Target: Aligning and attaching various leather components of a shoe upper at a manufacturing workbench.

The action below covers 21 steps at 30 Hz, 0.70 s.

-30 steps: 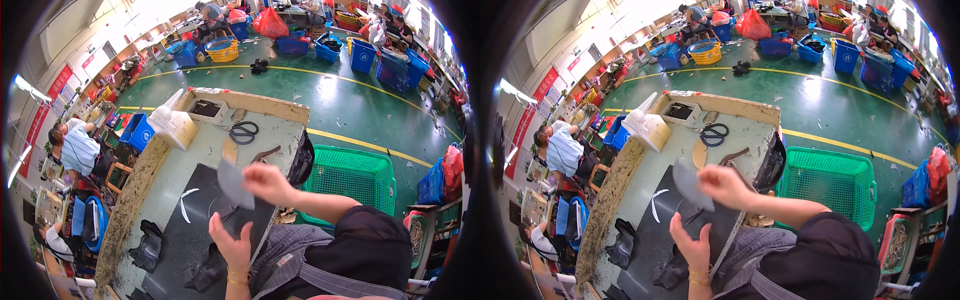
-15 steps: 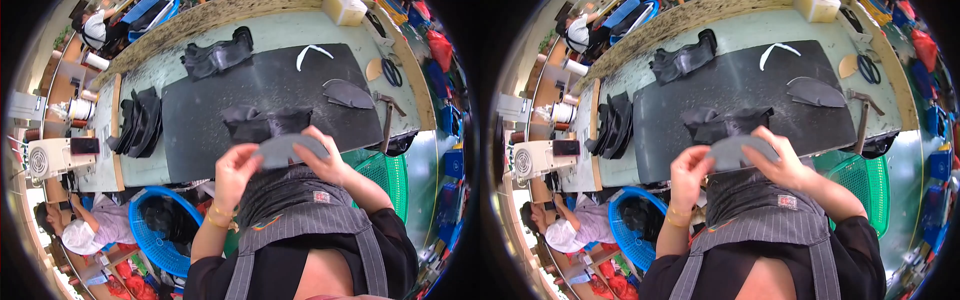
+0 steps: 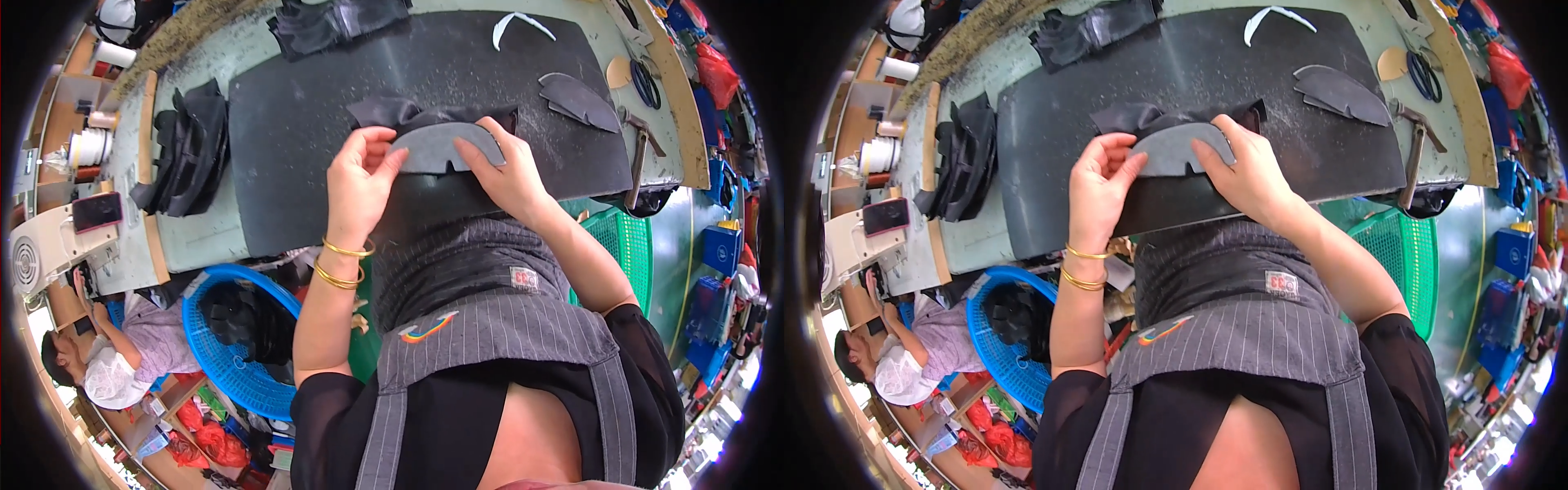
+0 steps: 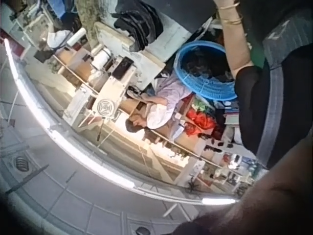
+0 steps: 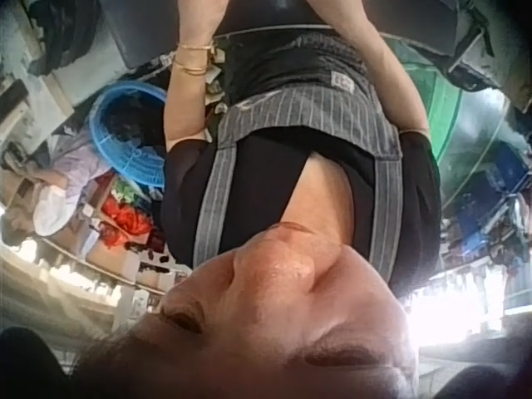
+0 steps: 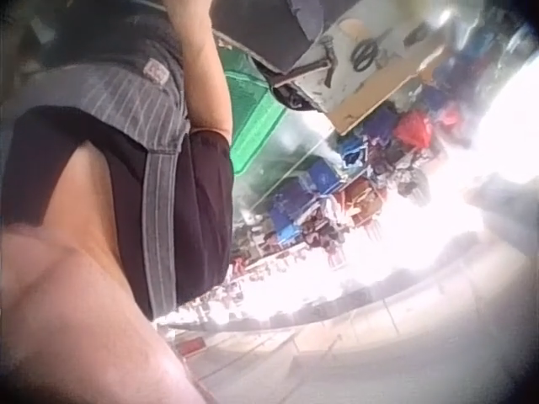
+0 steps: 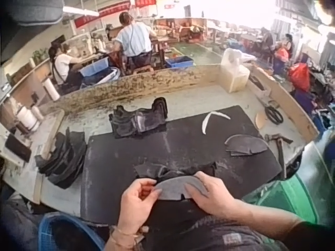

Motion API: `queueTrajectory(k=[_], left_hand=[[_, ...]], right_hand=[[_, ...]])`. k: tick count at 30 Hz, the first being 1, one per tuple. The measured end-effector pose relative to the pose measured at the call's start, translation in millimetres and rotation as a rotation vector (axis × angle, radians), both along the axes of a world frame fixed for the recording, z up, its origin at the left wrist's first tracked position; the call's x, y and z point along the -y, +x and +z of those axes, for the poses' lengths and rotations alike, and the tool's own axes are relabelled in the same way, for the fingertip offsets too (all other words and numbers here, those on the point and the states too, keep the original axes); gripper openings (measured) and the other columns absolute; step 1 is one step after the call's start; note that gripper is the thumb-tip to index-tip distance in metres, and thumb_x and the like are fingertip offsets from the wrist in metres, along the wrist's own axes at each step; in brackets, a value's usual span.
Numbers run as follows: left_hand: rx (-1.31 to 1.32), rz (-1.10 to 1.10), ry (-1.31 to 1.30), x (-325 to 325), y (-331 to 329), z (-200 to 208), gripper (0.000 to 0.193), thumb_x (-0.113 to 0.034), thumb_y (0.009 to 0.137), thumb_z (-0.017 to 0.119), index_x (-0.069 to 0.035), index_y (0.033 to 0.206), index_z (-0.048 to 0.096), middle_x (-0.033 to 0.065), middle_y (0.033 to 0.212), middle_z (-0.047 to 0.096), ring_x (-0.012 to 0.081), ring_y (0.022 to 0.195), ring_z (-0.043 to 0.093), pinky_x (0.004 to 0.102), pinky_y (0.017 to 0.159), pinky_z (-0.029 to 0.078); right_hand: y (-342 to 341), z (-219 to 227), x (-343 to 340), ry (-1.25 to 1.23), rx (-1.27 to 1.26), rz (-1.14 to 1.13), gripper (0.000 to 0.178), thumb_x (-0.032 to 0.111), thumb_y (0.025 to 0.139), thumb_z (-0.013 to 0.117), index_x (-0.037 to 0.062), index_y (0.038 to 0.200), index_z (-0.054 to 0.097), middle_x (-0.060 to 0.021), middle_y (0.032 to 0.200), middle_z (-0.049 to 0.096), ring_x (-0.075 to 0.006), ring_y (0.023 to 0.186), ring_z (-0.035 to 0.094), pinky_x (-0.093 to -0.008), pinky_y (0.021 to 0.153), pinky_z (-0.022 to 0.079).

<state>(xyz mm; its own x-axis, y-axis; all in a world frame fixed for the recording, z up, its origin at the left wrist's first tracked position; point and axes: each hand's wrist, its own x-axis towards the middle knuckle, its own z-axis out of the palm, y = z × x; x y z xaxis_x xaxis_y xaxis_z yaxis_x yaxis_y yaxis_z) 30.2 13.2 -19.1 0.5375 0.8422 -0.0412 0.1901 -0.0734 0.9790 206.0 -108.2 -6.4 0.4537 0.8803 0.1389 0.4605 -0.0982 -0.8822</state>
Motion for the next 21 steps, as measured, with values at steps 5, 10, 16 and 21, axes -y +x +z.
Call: queueTrajectory(k=[5, 10, 16, 21], left_hand=[[0.009, 0.006, -0.027, -2, 2, -2, 0.024, -0.007, 0.088, 0.078, -0.003, 0.107, 0.066, 0.0034, 0.089, 0.069, 0.0100, 0.078, 0.064, 0.0253, 0.074, 0.055], [-0.045, 0.005, 0.007, 2, 4, 1, 0.018, -0.005, 0.089, 0.075, -0.003, 0.103, 0.065, 0.0037, 0.090, 0.068, 0.0098, 0.078, 0.064, 0.0254, 0.073, 0.055], [0.060, -0.044, -0.087, 1, 0, 2, 0.015, -0.004, 0.090, 0.074, -0.003, 0.101, 0.064, 0.0018, 0.090, 0.067, 0.0073, 0.078, 0.063, 0.0227, 0.072, 0.053], [0.060, -0.052, -0.074, 1, -1, 3, 0.012, -0.004, 0.091, 0.073, -0.003, 0.100, 0.066, 0.0005, 0.088, 0.068, 0.0066, 0.077, 0.062, 0.0225, 0.071, 0.053]], right_hand=[[1, -4, 1, -0.011, 0.053, 0.015, 0.027, 0.020, 0.093, 0.068, -0.0029, 0.105, 0.060, -0.0249, 0.094, 0.066, -0.0430, 0.089, 0.066, -0.0427, 0.077, 0.052], [1, -8, 1, -0.007, 0.114, 0.019, 0.032, 0.021, 0.093, 0.068, -0.0051, 0.109, 0.061, -0.0249, 0.098, 0.067, -0.0430, 0.092, 0.066, -0.0430, 0.079, 0.052], [2, -8, 4, -0.011, 0.117, 0.032, 0.038, 0.024, 0.094, 0.068, -0.0076, 0.113, 0.060, -0.0252, 0.102, 0.067, -0.0433, 0.096, 0.065, -0.0436, 0.083, 0.052], [2, -9, 4, 0.005, 0.159, 0.031, 0.039, 0.025, 0.094, 0.068, -0.0075, 0.114, 0.060, -0.0256, 0.105, 0.067, -0.0430, 0.097, 0.065, -0.0437, 0.084, 0.052]])
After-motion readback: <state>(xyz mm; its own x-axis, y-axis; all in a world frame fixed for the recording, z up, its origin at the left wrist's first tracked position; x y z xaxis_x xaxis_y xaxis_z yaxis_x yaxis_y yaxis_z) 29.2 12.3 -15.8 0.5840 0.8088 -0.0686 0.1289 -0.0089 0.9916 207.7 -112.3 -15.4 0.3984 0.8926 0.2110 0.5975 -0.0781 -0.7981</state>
